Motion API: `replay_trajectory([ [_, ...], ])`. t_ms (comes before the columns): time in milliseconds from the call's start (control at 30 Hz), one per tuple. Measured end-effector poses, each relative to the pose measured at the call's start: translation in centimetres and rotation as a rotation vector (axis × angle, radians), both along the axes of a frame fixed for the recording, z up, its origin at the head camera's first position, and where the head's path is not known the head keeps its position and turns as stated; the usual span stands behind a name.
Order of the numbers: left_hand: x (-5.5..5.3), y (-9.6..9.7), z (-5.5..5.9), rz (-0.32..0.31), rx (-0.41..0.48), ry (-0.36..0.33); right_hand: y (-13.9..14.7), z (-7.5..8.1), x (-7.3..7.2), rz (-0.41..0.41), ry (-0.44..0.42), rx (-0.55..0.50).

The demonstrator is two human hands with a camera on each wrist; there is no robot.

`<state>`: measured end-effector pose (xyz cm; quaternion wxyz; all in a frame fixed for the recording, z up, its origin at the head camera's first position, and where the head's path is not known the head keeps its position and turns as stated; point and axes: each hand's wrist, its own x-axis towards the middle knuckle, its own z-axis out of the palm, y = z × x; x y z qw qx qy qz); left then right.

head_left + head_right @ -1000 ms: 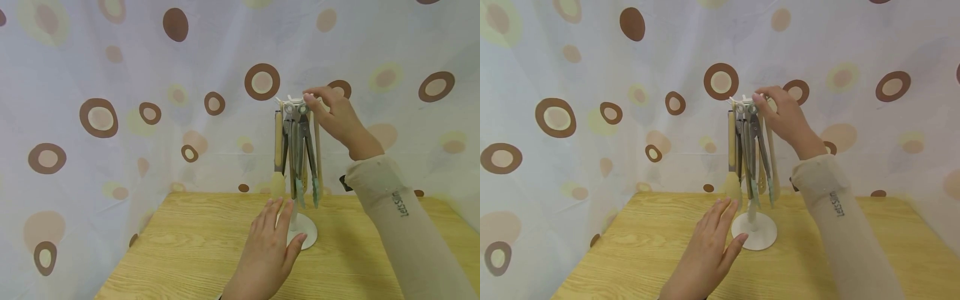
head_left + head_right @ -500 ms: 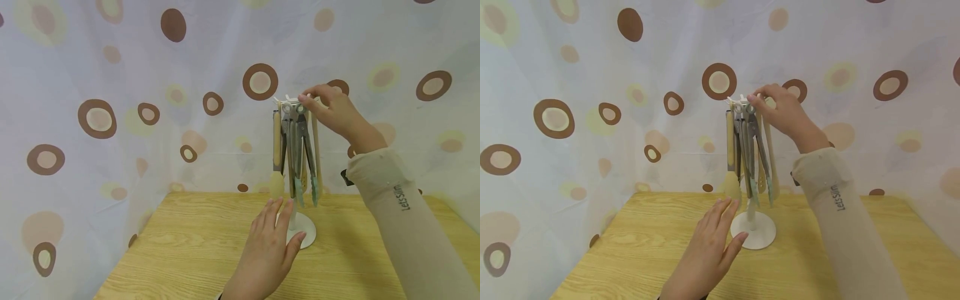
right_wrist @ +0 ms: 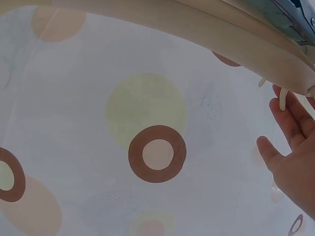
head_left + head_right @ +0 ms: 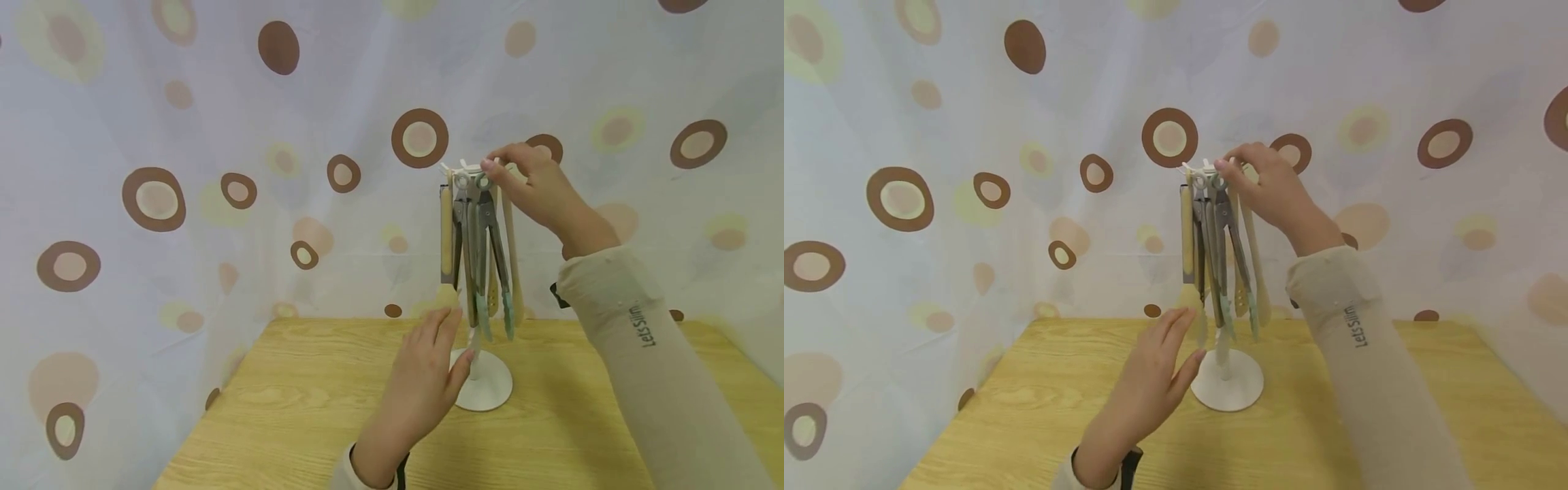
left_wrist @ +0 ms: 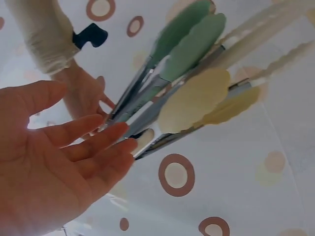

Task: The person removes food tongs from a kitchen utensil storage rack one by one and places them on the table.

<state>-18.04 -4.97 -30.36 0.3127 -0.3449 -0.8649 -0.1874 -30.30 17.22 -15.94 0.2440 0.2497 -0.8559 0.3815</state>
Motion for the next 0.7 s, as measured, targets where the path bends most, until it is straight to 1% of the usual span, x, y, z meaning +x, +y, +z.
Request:
replay_trajectory([
  [67,-1.3,-0.2,0.1,-0.042,0.044,0.034,0.0,-0.1,0.0,-0.001,0.002,0.002],
  [167,-3.6,-0.5,0.3,-0.131,0.128,0.075,0.1,-0.1,0.1,-0.009,-0.003,0.006],
  [233,-5.1,-0.7,0.4,-0.179,0.189,0.091,0.1,-0.1,0.1,-0.014,-0.009,0.007],
  [300,-6.6,-0.9,0.6,-0.225,0.25,0.088,0.0,-0.1,0.1,-0.014,-0.013,0.008],
  [367,-7.8,-1.0,0.7,-0.251,0.3,0.072,0.0,0.0,0.2,-0.011,-0.013,0.01],
  [433,-9.0,-1.0,0.9,-0.276,0.343,0.033,0.0,0.0,0.2,-0.007,-0.014,0.009],
  [533,-10.5,-1.0,1.1,-0.308,0.389,-0.053,0.0,0.1,0.3,-0.003,-0.015,0.012],
  [600,-11.3,-1.0,1.3,-0.33,0.409,-0.129,0.0,0.2,0.3,-0.001,-0.019,0.013],
  [700,-12.5,-1.0,1.6,-0.368,0.441,-0.26,0.0,0.2,0.3,0.002,-0.026,0.018],
])
